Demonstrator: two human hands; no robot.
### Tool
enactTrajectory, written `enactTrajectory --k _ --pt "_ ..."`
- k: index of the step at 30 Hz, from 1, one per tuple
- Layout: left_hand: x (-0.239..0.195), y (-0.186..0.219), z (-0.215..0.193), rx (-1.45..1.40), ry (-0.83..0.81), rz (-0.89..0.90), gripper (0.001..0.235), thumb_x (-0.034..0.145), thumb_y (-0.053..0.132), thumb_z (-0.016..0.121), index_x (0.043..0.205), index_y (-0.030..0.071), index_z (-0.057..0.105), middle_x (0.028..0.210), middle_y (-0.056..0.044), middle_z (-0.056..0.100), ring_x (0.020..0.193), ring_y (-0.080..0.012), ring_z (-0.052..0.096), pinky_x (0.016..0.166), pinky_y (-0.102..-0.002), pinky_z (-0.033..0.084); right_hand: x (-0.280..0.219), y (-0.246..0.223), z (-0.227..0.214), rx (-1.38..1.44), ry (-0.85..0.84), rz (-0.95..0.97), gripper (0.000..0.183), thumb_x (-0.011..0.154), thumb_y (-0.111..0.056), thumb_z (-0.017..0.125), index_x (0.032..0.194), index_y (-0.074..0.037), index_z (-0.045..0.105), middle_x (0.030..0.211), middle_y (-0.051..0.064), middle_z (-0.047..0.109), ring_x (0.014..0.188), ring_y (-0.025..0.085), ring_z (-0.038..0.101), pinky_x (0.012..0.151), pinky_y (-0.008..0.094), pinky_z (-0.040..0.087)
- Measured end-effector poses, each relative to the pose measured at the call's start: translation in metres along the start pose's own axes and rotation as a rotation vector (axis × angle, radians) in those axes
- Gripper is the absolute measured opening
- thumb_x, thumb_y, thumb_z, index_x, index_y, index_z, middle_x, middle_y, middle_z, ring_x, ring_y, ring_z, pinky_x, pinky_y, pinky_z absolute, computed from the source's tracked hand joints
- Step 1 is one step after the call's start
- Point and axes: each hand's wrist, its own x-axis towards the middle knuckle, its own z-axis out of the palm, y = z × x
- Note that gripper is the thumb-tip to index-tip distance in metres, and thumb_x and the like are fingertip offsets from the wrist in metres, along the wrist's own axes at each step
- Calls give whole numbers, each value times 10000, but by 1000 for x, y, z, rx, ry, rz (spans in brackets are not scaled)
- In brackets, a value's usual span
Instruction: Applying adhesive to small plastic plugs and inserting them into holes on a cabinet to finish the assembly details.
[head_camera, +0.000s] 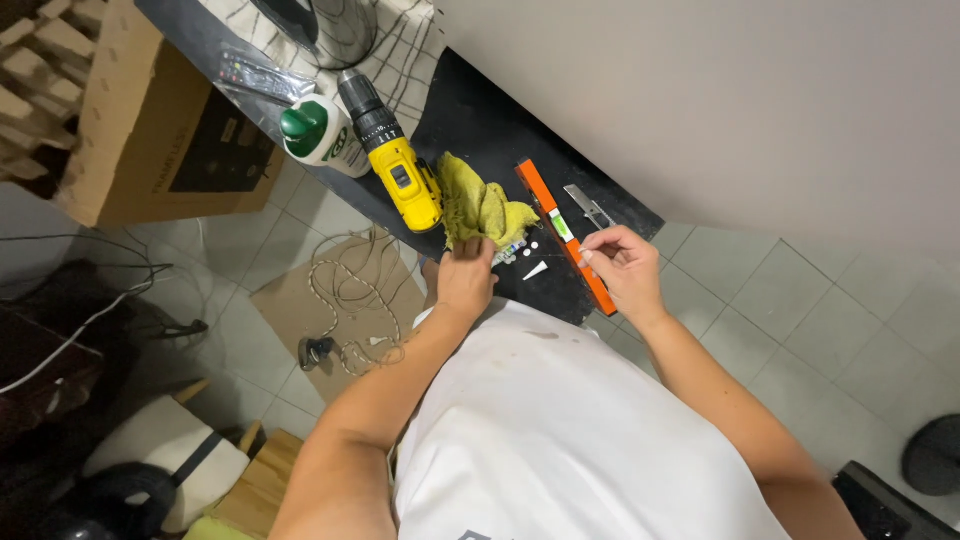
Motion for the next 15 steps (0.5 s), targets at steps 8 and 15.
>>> enactTrajectory --k 8,15 --pt "-14 -5 27 -37 103 -60 220 872 205 724 1076 124 728 645 -81 719 663 -310 777 565 -440 571 1 44 -25 -206 34 -45 72 882 47 687 921 -14 686 771 113 683 551 169 661 474 265 524" --pt "-32 -14 5 -418 -27 -279 300 891 312 803 1152 231 679 912 -104 784 948 -356 786 828 -474 620 1 25 -10 -58 73 1 134 903 52 704 1034 25 692 820 150 691 646 204 684 538 297 575"
